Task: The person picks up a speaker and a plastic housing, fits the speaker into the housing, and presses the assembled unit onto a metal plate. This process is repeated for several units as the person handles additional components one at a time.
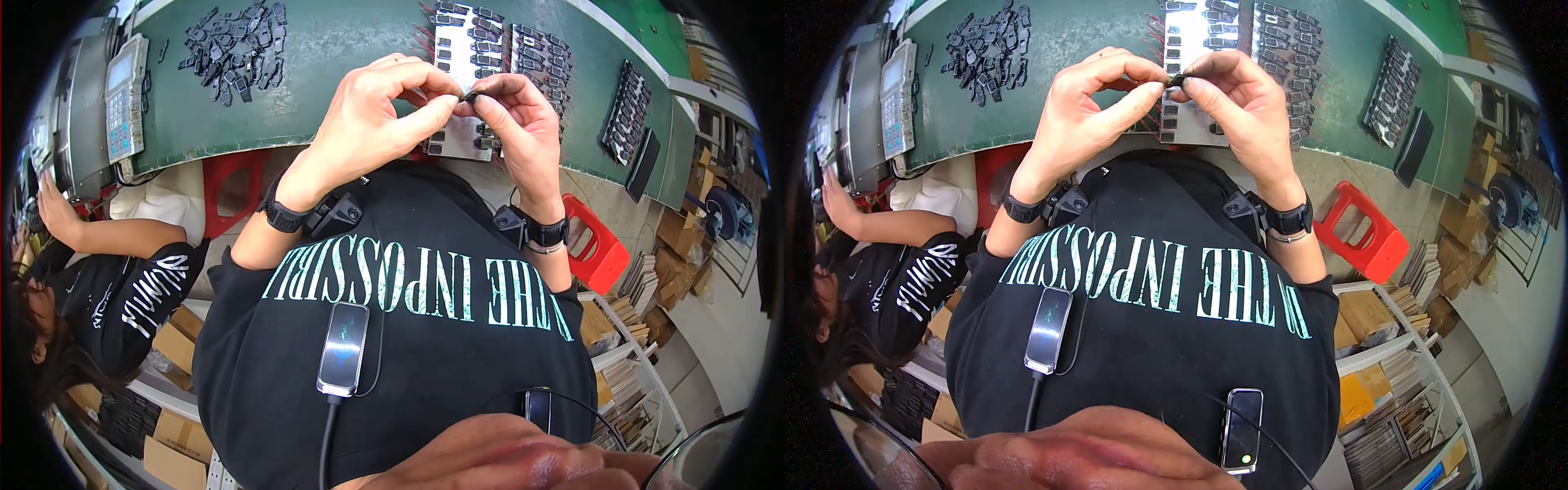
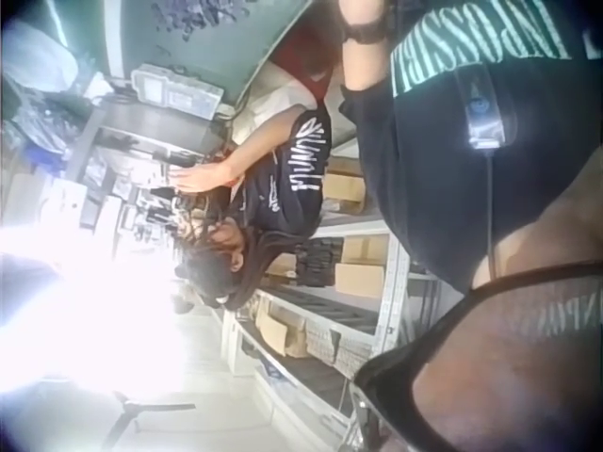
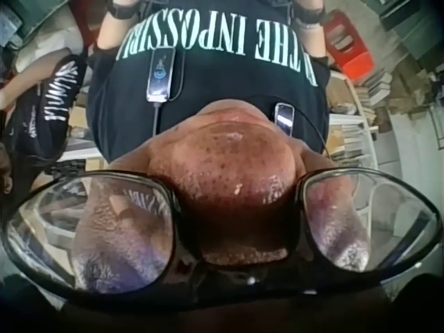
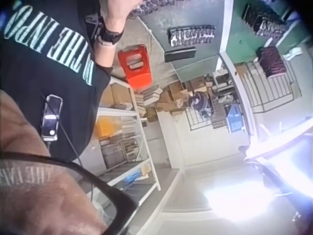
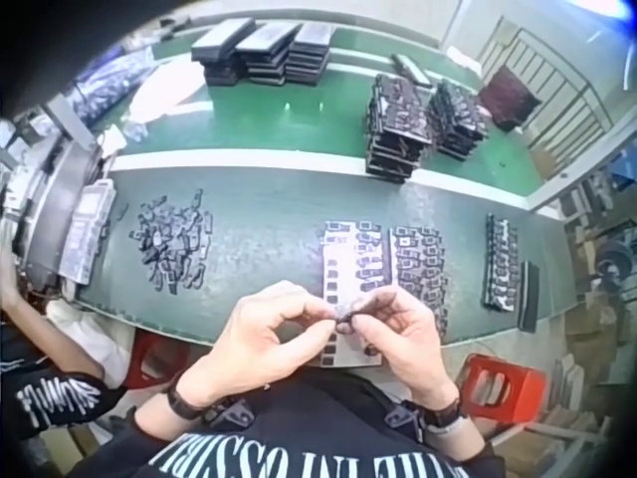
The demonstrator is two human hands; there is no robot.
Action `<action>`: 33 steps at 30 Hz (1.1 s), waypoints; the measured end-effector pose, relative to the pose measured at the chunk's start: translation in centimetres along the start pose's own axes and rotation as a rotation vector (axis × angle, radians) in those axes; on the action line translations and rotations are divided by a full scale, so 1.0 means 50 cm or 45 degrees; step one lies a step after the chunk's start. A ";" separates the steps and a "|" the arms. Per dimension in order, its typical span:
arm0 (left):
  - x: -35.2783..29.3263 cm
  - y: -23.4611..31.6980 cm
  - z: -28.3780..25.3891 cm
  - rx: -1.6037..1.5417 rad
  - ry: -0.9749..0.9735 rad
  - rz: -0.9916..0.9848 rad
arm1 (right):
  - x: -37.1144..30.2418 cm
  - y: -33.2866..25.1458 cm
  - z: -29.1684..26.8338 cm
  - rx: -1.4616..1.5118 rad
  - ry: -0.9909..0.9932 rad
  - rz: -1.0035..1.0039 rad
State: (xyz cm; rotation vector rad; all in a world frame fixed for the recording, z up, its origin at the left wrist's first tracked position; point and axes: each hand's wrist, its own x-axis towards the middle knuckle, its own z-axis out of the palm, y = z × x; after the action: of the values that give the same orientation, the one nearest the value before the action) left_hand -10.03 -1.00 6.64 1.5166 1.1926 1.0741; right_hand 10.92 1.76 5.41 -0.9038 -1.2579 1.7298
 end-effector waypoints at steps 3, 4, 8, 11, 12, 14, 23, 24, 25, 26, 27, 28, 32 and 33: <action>0.001 0.000 -0.003 0.042 -0.041 0.014 | 0.000 0.001 0.000 -0.031 -0.011 -0.008; 0.001 0.000 -0.002 0.048 -0.042 0.003 | 0.001 0.001 0.000 -0.048 -0.017 -0.012; 0.002 0.000 -0.003 0.097 -0.045 -0.008 | 0.000 0.004 -0.001 -0.060 -0.023 -0.026; 0.002 0.001 -0.002 0.173 -0.048 0.016 | -0.001 0.001 0.007 -0.050 -0.019 0.005; 0.000 0.002 -0.001 0.134 -0.045 0.013 | -0.002 0.000 0.008 -0.044 -0.018 0.021; -0.003 0.004 0.002 0.055 -0.042 0.006 | 0.001 -0.002 0.005 0.020 -0.055 0.102; -0.002 -0.045 0.020 -0.340 0.177 0.018 | 0.006 0.006 -0.005 0.493 -0.276 0.465; -0.006 -0.049 0.008 -0.409 0.082 -0.053 | 0.006 0.007 -0.005 0.517 -0.265 0.469; -0.010 -0.052 -0.004 -0.476 -0.014 -0.124 | 0.006 0.007 -0.005 0.517 -0.265 0.471; -0.010 -0.053 -0.010 -0.544 -0.109 -0.195 | 0.007 0.006 -0.004 0.514 -0.244 0.463; -0.010 -0.047 -0.008 -0.545 -0.109 -0.197 | 0.007 0.005 -0.003 0.510 -0.224 0.456; -0.011 -0.035 -0.003 -0.394 -0.078 -0.153 | 0.008 0.004 -0.003 0.506 -0.203 0.449; -0.014 -0.021 0.004 -0.108 -0.012 -0.068 | 0.011 0.004 -0.009 0.417 -0.187 0.405; -0.014 -0.023 0.004 -0.123 -0.007 -0.071 | 0.011 0.003 -0.008 0.418 -0.188 0.405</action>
State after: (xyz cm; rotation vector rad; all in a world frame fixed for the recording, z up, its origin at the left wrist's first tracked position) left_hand -10.19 -1.57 5.39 1.4036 1.1558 1.0742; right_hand 11.01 2.40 5.09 -0.8235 -0.9136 2.2109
